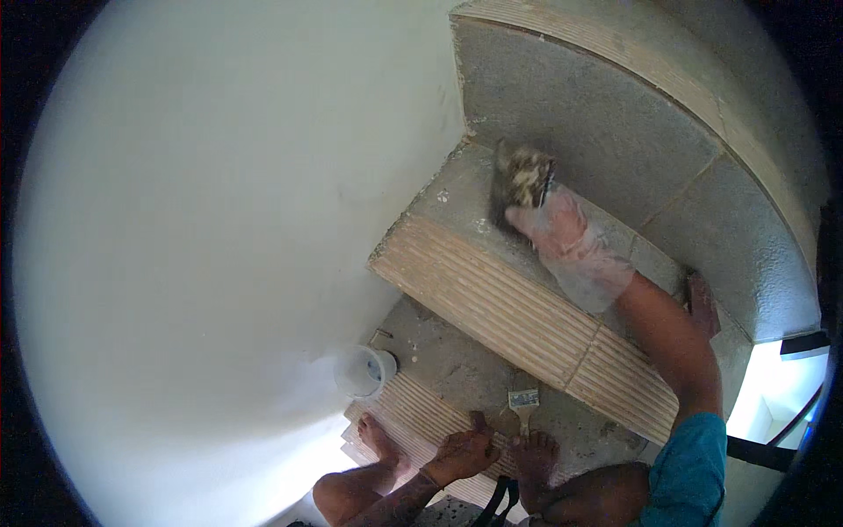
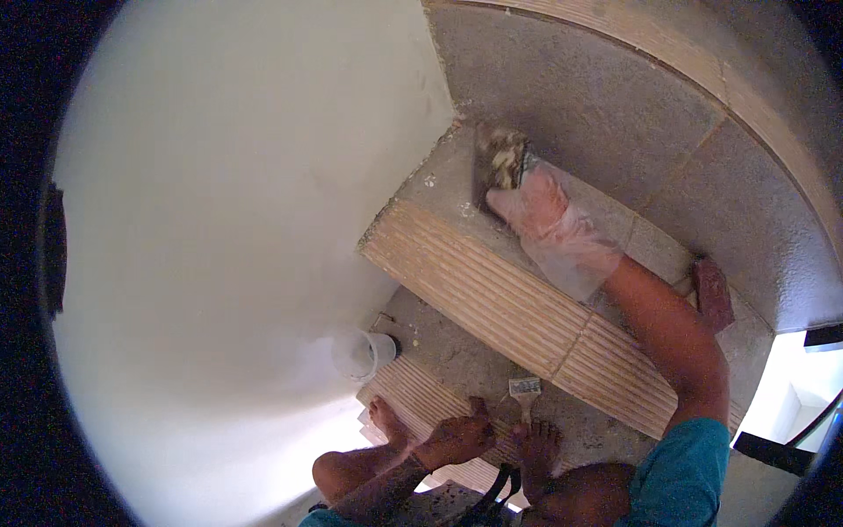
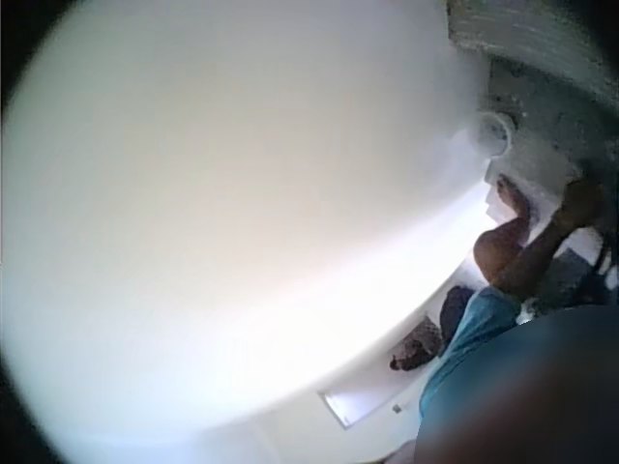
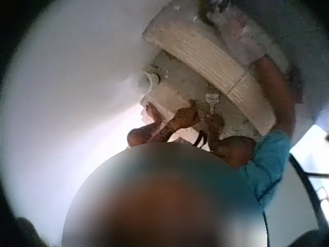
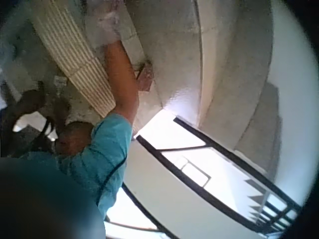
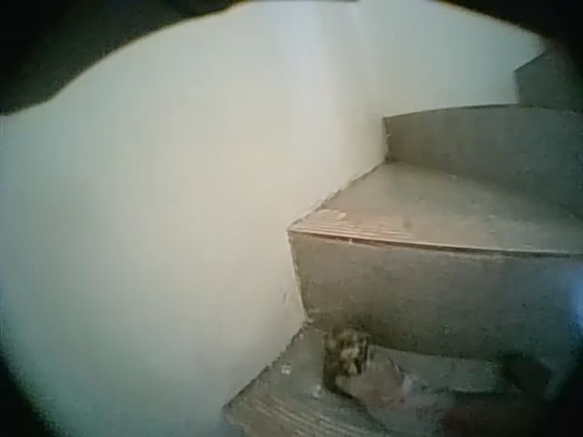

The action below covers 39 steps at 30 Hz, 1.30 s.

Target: Apply grout to the gaps in the stair tiles and wipe away the excess.

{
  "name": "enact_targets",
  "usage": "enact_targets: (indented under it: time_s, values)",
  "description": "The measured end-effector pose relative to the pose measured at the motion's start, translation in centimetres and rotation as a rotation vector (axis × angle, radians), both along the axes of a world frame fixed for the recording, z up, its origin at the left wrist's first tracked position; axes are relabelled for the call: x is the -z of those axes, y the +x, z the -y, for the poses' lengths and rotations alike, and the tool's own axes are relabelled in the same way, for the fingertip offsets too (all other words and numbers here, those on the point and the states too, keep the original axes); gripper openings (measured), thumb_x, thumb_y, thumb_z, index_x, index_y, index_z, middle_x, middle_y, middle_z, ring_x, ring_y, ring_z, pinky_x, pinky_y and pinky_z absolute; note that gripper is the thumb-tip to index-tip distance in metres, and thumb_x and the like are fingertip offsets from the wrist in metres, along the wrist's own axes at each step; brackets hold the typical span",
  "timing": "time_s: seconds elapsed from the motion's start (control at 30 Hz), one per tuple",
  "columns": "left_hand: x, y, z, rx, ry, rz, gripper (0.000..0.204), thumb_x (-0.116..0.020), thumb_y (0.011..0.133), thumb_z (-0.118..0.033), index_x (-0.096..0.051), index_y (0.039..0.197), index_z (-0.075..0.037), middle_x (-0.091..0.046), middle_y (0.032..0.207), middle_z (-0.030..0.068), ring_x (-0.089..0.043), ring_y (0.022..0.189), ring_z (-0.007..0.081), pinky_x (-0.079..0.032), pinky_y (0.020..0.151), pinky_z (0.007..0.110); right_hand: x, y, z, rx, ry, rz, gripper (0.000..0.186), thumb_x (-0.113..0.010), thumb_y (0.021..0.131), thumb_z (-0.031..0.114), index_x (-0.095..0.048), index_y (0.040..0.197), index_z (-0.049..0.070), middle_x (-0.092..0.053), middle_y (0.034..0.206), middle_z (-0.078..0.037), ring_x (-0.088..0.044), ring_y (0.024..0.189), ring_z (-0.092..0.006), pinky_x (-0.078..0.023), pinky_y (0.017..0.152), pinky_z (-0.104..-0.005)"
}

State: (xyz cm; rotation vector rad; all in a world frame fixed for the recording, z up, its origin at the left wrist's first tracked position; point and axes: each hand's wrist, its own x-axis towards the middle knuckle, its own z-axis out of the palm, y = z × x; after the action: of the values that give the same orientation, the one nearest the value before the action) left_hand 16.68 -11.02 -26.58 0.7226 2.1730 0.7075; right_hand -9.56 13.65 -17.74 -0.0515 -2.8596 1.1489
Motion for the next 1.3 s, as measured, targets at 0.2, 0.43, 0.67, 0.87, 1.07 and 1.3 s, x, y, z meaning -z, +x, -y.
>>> enact_targets:
  time_s: [0.2, 0.43, 0.67, 0.87, 1.07, 1.3]
  values:
    - [0.8, 0.4, 0.3, 0.059, -0.013, -0.003, 0.049, -0.053, 0.085, -0.030, -0.038, 0.111, 0.008, -0.063, 0.078, 0.0179, -0.062, 0.071, 0.0361, -0.049, 0.059, 0.046, -1.6, 0.5, 1.5, -0.010, -0.231, -0.141, 0.038, -0.063, 0.078, 0.032, -0.059, 0.084, -0.005, -0.060, 0.075, -0.025, -0.061, 0.071, -0.0355, -0.046, 0.062, -0.0426]
    - [1.5, 1.4, 0.8, 0.041, 0.062, -0.097, 0.068, -0.050, 0.086, -0.032, -0.023, 0.123, 0.018, -0.063, 0.077, 0.0182, -0.062, 0.066, 0.0361, -0.048, 0.051, 0.046, 0.3, 0.0, -0.6, -0.094, -0.162, -0.174, 0.037, -0.064, 0.077, 0.031, -0.059, 0.090, -0.003, -0.061, 0.079, -0.022, -0.059, 0.074, -0.0319, -0.045, 0.068, -0.0427]
    - [2.2, 0.9, 0.8, 0.173, 0.005, -0.125, 0.070, -0.052, 0.085, -0.029, -0.017, 0.125, 0.017, -0.062, 0.077, 0.0198, -0.061, 0.066, 0.0364, -0.049, 0.052, 0.045, -0.7, -0.5, 0.2, 0.047, 0.068, -0.169, 0.039, -0.063, 0.078, 0.034, -0.059, 0.094, -0.001, -0.060, 0.077, -0.022, -0.058, 0.072, -0.0325, -0.045, 0.069, -0.0416]
    - [1.1, 0.7, 0.5, 0.053, 0.117, -0.123, 0.068, -0.054, 0.084, -0.026, -0.019, 0.124, 0.018, -0.062, 0.075, 0.0188, -0.062, 0.065, 0.0349, -0.049, 0.052, 0.045, -1.7, 0.1, 0.1, -0.074, -0.060, -0.203, 0.037, -0.062, 0.078, 0.031, -0.058, 0.092, -0.003, -0.061, 0.079, -0.023, -0.059, 0.073, -0.0329, -0.045, 0.069, -0.0424]
    - [0.5, 0.3, 0.0, -0.002, 0.011, -0.044, 0.060, -0.055, 0.084, -0.030, -0.032, 0.120, 0.013, -0.062, 0.073, 0.0167, -0.062, 0.066, 0.0339, -0.049, 0.052, 0.045, -1.1, 0.0, 0.0, -0.125, -0.119, -0.108, 0.040, -0.062, 0.077, 0.032, -0.058, 0.089, -0.005, -0.059, 0.077, -0.027, -0.060, 0.077, -0.0368, -0.045, 0.069, -0.0448]
    - [0.5, 0.3, 0.1, -0.013, 0.042, -0.023, 0.040, -0.054, 0.085, -0.033, -0.046, 0.102, 0.002, -0.062, 0.077, 0.0175, -0.061, 0.069, 0.0368, -0.049, 0.057, 0.046, -1.7, 0.4, 0.7, -0.148, -0.093, -0.088, 0.042, -0.062, 0.077, 0.034, -0.057, 0.076, -0.007, -0.056, 0.070, -0.029, -0.059, 0.070, -0.0386, -0.045, 0.065, -0.0452]
